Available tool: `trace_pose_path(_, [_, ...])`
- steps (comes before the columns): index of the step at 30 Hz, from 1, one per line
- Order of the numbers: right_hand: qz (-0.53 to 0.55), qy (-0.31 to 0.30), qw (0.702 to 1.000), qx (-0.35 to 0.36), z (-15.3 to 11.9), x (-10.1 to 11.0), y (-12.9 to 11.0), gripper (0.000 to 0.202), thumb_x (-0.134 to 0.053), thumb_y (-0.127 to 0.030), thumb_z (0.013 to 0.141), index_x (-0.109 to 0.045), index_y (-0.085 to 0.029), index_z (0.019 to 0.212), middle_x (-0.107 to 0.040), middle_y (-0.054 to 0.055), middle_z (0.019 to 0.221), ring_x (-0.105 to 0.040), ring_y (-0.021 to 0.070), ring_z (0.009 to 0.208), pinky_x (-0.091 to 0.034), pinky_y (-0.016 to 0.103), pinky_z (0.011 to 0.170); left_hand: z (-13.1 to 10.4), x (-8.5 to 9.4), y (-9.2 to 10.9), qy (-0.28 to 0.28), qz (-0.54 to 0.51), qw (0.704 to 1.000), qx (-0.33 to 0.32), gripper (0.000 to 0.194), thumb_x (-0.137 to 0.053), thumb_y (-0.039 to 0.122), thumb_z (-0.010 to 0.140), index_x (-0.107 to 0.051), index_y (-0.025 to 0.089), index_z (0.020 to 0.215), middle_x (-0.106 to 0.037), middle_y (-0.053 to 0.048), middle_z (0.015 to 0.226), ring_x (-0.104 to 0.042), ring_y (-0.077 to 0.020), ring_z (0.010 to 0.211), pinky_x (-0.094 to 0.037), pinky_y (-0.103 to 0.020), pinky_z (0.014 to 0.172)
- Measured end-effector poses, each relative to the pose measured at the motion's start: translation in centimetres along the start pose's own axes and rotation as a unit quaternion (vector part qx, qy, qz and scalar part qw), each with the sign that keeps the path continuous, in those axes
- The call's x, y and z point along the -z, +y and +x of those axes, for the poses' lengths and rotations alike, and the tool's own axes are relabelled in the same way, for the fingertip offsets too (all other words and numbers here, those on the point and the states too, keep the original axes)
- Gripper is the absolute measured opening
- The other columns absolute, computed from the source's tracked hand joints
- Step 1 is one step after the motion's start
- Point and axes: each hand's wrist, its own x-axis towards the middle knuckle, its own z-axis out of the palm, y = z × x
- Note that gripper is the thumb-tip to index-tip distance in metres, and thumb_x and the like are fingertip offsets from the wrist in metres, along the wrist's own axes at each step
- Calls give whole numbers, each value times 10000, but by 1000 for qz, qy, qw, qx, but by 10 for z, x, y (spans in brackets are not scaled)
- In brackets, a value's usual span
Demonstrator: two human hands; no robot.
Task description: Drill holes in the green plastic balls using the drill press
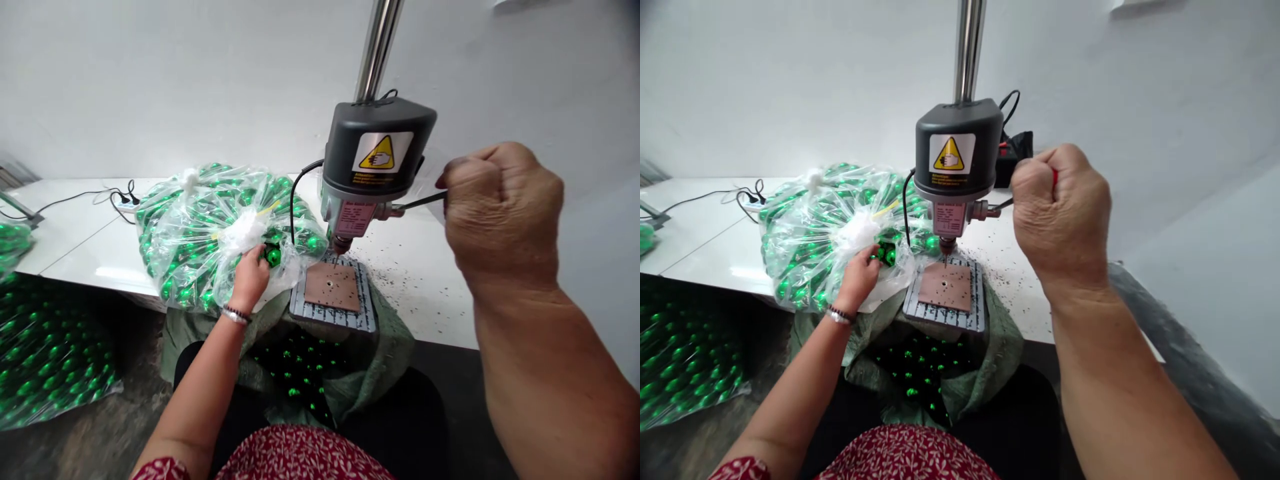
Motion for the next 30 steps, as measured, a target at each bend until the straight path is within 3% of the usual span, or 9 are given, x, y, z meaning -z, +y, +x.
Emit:
trace_pose_path(2, [-1, 4, 1000, 10, 0, 0, 1, 162, -446, -201, 856, -468, -155, 702, -414, -44, 588, -326, 39, 548, -310, 246, 597, 25, -5, -1, -84, 81, 993, -23, 430, -458, 114, 819, -656, 170, 1196, -683, -122, 1215, -615, -249, 1139, -442, -338, 1005])
trace_pose_path(5, [-2, 0, 1000, 13, 0, 1, 1, 164, -443, -204, 859, -475, -151, 707, -414, -47, 583, -328, 39, 546, -315, 244, 599, 45, -17, -4, -153, 108, 981, -45, 437, -585, 126, 724, -679, 230, 1139, -718, -85, 1134, -653, -244, 1032, -478, -311, 915])
trace_pose_path(11, [1, 3, 1000, -10, 0, 0, 0, 168, -466, -194, 866, -494, -140, 710, -405, -52, 569, -337, 36, 544, -312, 235, 592, 44, -24, -10, -151, 133, 979, -35, 509, -627, 219, 720, -607, 228, 1228, -708, -126, 1129, -662, -295, 993, -483, -356, 848])
trace_pose_path(13, [0, 3, 1000, -13, 1, 0, 0, 173, -470, -201, 867, -498, -140, 707, -398, -54, 561, -334, 35, 540, -306, 232, 584, 35, -14, -10, -115, 96, 988, -21, 488, -635, 278, 729, -609, 207, 1211, -714, -118, 1082, -660, -289, 974, -484, -353, 842])
trace_pose_path(16, [0, 7, 1000, -3, 1, -1, 1, 177, -471, -197, 864, -494, -140, 698, -390, -57, 555, -328, 31, 538, -296, 230, 575, 14, 5, -8, -117, -126, 985, -15, 402, -576, 403, 777, -645, 196, 1113, -715, -67, 976, -658, -231, 886, -506, -318, 775])
trace_pose_path(19, [0, 10, 1000, 10, 1, -1, 0, 187, -454, -194, 873, -492, -133, 700, -390, -57, 572, -332, 24, 557, -303, 231, 593, -13, 15, -4, -180, -397, 899, 30, 433, -532, 445, 786, -625, 180, 1115, -705, -75, 949, -662, -194, 787, -515, -301, 666])
trace_pose_path(21, [-2, 11, 1000, 8, 1, -1, -1, 192, -446, -185, 878, -483, -129, 698, -388, -58, 581, -332, 18, 566, -306, 227, 610, -28, 12, 2, -216, -509, 830, 69, 451, -560, 430, 773, -596, 182, 1148, -699, -82, 930, -662, -182, 737, -508, -298, 632])
trace_pose_path(27, [31, 5, 999, 12, 2, -2, 3, 209, -456, -217, 878, -447, -139, 685, -376, -70, 597, -325, 14, 579, -297, 188, 615, -53, -21, 20, -304, -658, 670, 160, 428, -683, 467, 725, -598, 193, 1043, -676, -68, 931, -618, -127, 661, -407, -209, 515])
trace_pose_path(30, [51, 6, 998, 22, 3, -3, 6, 214, -473, -222, 872, -437, -143, 677, -374, -73, 592, -324, 17, 580, -282, 186, 609, -56, -34, 26, -317, -676, 642, 174, 530, -782, 466, 626, -583, 202, 1041, -654, -36, 928, -606, -113, 682, -388, -183, 519])
